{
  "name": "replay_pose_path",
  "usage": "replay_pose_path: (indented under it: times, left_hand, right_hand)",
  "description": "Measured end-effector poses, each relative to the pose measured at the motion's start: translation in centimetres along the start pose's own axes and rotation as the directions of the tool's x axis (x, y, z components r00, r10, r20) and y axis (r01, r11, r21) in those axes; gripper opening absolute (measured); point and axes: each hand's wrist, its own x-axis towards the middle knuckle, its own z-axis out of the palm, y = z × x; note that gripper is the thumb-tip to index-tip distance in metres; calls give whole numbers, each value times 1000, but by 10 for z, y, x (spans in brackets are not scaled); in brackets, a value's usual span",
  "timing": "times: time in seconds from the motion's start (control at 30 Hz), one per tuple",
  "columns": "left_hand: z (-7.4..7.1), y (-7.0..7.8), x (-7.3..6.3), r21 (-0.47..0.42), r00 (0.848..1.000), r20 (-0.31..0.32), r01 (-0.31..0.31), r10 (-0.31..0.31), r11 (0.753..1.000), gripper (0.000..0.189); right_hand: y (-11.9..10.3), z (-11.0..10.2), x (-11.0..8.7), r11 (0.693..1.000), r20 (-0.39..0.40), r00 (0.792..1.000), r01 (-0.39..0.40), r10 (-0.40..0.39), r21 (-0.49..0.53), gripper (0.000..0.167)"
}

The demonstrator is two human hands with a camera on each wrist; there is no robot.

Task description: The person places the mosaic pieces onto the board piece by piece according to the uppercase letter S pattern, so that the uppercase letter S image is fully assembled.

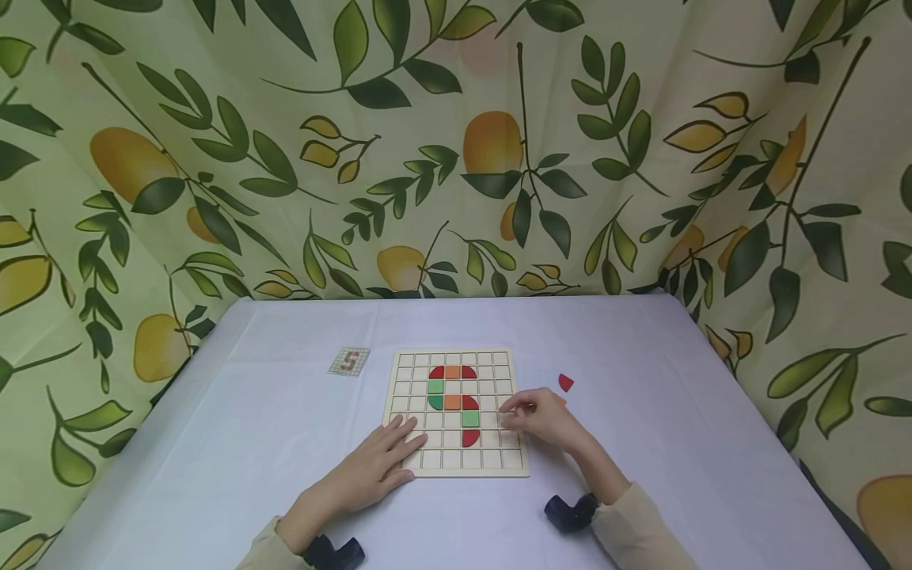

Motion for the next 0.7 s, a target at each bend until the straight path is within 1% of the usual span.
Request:
replay_pose_path:
  times: [0.23, 0.47, 0.7]
  left_hand:
    - [0, 0, 0, -5, 1000, 1, 2, -2, 1000, 54]
    - [0, 0, 0, -16, 1000, -1, 7, -7, 1000, 54]
    - [0, 1, 0, -28, 1000, -1, 11, -11, 1000, 54]
  right_hand:
    - [3, -10, -4, 999, -63, 997, -41, 43, 32, 25]
    - [12, -18, -4, 999, -104, 993, -54, 54, 6, 25]
    - [15, -28, -8, 997, -141, 987, -82, 82, 5, 28]
